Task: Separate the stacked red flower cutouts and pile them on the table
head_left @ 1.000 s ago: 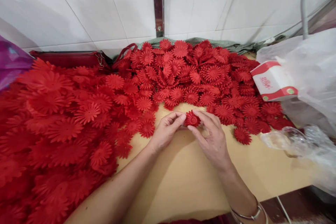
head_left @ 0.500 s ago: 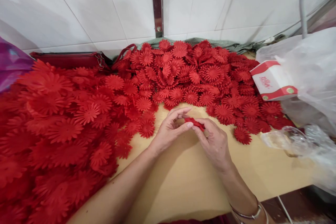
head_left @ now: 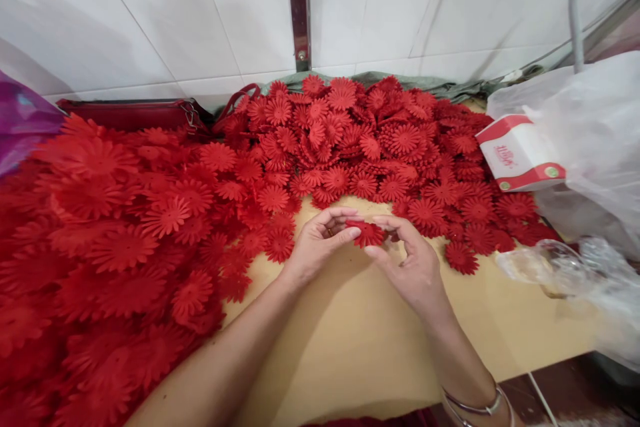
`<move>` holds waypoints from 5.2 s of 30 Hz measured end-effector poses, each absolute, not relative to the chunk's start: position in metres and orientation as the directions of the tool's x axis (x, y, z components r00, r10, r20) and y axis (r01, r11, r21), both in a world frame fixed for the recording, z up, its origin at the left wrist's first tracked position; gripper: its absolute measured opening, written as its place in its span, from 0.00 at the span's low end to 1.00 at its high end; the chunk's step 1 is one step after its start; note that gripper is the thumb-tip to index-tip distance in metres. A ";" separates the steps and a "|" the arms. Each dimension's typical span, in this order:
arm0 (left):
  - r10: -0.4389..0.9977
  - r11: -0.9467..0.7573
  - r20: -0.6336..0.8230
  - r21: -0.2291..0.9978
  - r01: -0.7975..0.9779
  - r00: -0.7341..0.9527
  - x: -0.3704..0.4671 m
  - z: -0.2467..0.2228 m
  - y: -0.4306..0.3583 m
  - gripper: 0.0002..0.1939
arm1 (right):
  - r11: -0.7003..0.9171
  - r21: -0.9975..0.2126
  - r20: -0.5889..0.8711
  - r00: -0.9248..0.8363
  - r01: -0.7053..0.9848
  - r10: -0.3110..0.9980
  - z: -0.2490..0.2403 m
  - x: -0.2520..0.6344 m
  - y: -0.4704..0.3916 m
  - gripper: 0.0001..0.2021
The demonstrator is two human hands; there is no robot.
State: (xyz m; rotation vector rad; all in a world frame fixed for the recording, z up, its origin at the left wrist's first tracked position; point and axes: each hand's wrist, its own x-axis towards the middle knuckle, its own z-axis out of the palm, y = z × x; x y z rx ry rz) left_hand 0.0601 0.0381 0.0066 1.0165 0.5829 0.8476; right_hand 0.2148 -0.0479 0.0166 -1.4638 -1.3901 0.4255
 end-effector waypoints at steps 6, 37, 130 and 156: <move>0.795 0.375 -0.109 0.861 -0.344 0.596 0.057 0.006 0.043 0.26 | 0.247 -0.821 0.425 0.263 0.515 0.866 0.021 0.223 -0.049 0.17; 0.727 -0.379 0.388 0.915 -0.141 0.566 0.056 0.012 0.036 0.18 | 0.231 -0.761 0.441 0.222 0.606 0.870 0.016 0.216 -0.048 0.08; 0.958 -0.128 0.151 0.986 -0.110 0.243 0.057 0.007 0.045 0.11 | -0.015 -0.695 0.340 0.347 0.719 0.874 0.008 0.244 -0.047 0.09; 0.815 -0.252 0.215 0.968 -0.005 0.538 0.058 0.008 0.035 0.10 | 0.242 -0.723 0.549 0.326 0.647 0.769 0.023 0.222 -0.048 0.12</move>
